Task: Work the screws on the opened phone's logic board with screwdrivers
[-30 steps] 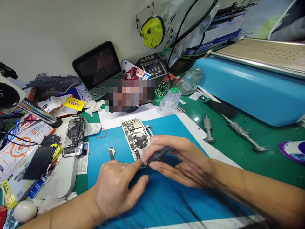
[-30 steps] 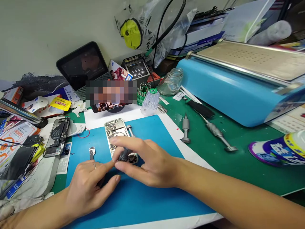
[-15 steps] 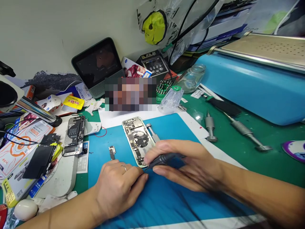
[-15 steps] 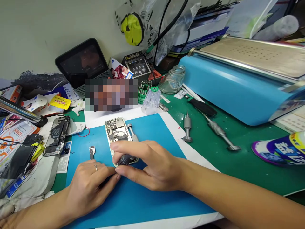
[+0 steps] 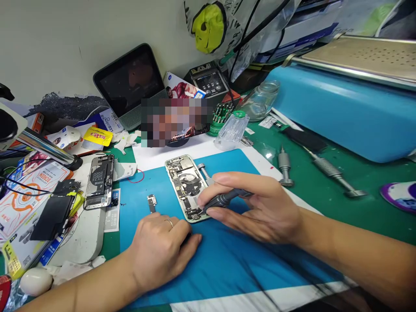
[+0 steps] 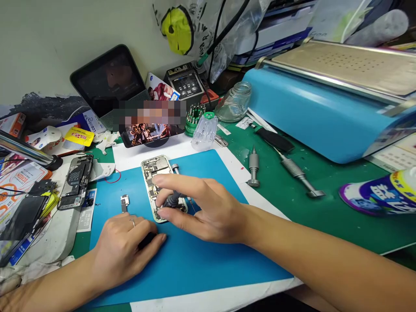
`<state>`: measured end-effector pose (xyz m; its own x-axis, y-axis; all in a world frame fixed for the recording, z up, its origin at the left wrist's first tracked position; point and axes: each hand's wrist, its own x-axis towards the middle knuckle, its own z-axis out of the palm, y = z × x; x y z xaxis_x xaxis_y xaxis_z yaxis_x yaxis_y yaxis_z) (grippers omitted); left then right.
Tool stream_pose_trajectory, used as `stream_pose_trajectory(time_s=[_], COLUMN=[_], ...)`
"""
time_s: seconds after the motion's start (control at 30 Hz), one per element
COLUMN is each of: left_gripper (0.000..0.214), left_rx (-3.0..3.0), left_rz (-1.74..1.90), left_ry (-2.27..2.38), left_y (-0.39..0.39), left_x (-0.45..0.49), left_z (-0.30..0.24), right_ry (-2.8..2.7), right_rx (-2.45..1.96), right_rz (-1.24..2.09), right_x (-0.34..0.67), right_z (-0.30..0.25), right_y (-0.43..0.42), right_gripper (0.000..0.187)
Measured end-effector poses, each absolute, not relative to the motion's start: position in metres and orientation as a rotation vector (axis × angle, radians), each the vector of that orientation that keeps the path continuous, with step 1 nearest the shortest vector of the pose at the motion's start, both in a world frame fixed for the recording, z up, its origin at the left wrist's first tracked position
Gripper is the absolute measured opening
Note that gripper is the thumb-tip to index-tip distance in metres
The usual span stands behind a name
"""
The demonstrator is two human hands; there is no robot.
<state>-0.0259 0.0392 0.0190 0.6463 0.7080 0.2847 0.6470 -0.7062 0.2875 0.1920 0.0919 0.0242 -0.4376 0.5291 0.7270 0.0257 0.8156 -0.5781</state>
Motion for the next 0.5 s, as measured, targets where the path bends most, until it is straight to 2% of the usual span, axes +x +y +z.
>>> stream_pose_trajectory(time_s=[0.23,0.5], left_gripper=[0.033,0.035], left_rx=[2.714,2.783], left_rz=[0.588,0.73], left_ry=[1.143,0.974], left_y=[0.0371,0.0357], left_x=[-0.0265,-0.0218], left_z=[0.017,0.0244], right_ry=[-1.967,-1.98], right_rx=[-0.455,-0.448], right_rz=[0.596,0.612], right_x=[0.1937,0.1938], right_z=[0.0239,0.0205], right_y=[0.0915,0.0941], right_gripper=[0.067,0.068])
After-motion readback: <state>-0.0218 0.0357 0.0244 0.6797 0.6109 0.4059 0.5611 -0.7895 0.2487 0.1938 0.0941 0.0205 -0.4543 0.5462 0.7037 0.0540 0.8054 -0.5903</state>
